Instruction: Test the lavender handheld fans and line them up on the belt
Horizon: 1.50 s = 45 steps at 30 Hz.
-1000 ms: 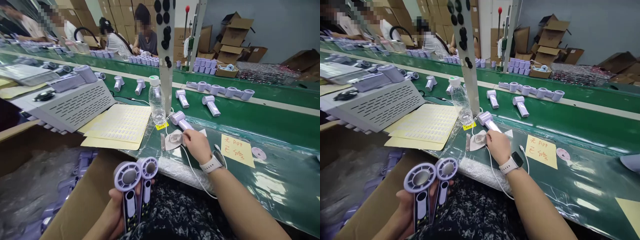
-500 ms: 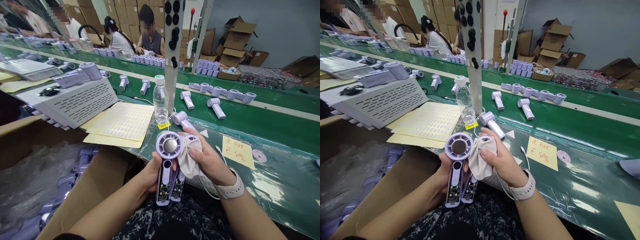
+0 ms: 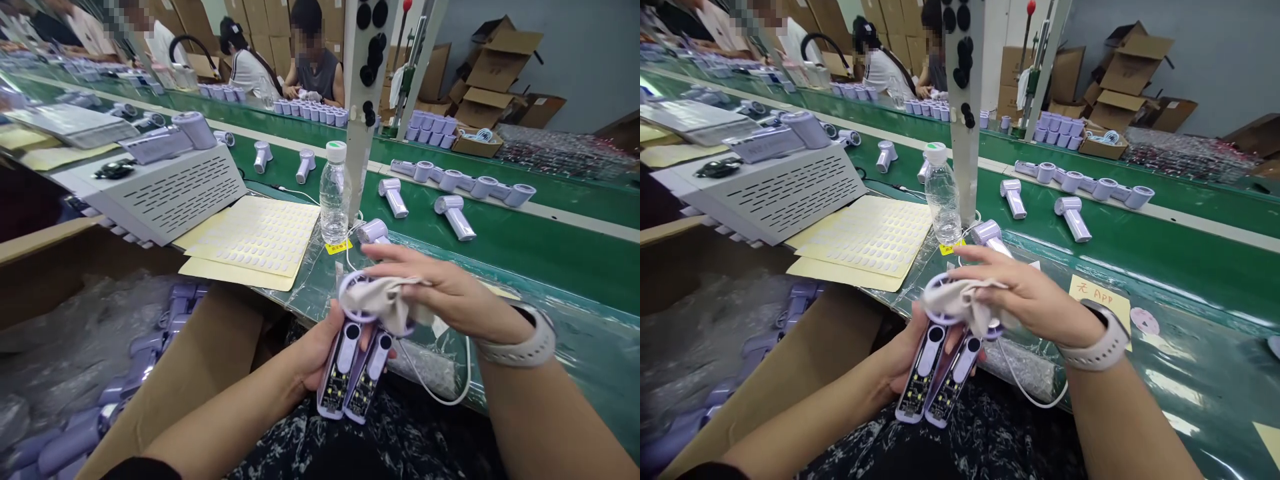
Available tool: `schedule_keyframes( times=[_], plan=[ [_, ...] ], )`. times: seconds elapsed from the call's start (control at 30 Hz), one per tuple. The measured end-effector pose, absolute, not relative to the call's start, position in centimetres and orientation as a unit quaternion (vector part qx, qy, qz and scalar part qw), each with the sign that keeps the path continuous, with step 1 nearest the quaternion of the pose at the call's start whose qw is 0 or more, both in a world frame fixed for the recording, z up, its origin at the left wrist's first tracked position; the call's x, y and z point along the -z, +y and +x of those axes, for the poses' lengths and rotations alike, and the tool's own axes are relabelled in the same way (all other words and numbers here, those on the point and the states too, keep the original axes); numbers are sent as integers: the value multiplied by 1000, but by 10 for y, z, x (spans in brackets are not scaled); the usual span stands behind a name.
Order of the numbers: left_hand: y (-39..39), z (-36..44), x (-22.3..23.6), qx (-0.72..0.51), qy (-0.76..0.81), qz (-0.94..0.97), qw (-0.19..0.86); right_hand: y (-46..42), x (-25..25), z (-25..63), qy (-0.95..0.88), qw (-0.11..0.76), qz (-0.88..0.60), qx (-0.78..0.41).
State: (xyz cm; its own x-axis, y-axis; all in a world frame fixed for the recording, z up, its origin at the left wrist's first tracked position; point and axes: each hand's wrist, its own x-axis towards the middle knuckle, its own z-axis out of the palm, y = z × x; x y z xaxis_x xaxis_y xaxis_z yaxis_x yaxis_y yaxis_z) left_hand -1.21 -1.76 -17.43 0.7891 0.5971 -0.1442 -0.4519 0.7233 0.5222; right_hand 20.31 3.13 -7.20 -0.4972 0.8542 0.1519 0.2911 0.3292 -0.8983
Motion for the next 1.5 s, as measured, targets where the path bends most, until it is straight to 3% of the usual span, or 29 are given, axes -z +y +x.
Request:
schedule_keyframes(
  times=[0.1, 0.2, 0.43, 0.73, 0.8, 0.9, 0.97, 1.27, 1.5],
  plan=[
    [-19, -12, 174, -245, 150, 256, 923, 41, 69, 189, -756, 210, -325, -527],
    [-18, -13, 173, -270, 175, 260, 910, 41, 71, 176, -767, 163, -318, -532],
    [-14, -19, 182, -253, 200, 205, 924, 37, 85, 147, -796, 210, -414, -388],
    [-13, -28, 174, -381, 150, 239, 881, 56, 115, 181, -673, 385, -626, -79],
    [-12, -30, 168, -419, 160, 276, 850, 29, 124, 184, -626, 433, -631, -153],
    [-12, -27, 158, -475, 199, 348, 783, -14, 137, 180, -544, 462, -519, -471],
    [-12, -20, 152, -483, 205, 388, 758, -33, 141, 178, -479, 474, -433, -599],
    [-14, 20, 121, -406, 234, 332, 819, -75, 114, 208, -346, 573, -371, -643],
    [-18, 21, 100, -305, 140, 319, 886, -95, 121, 224, -283, 608, -389, -632]
  ],
)
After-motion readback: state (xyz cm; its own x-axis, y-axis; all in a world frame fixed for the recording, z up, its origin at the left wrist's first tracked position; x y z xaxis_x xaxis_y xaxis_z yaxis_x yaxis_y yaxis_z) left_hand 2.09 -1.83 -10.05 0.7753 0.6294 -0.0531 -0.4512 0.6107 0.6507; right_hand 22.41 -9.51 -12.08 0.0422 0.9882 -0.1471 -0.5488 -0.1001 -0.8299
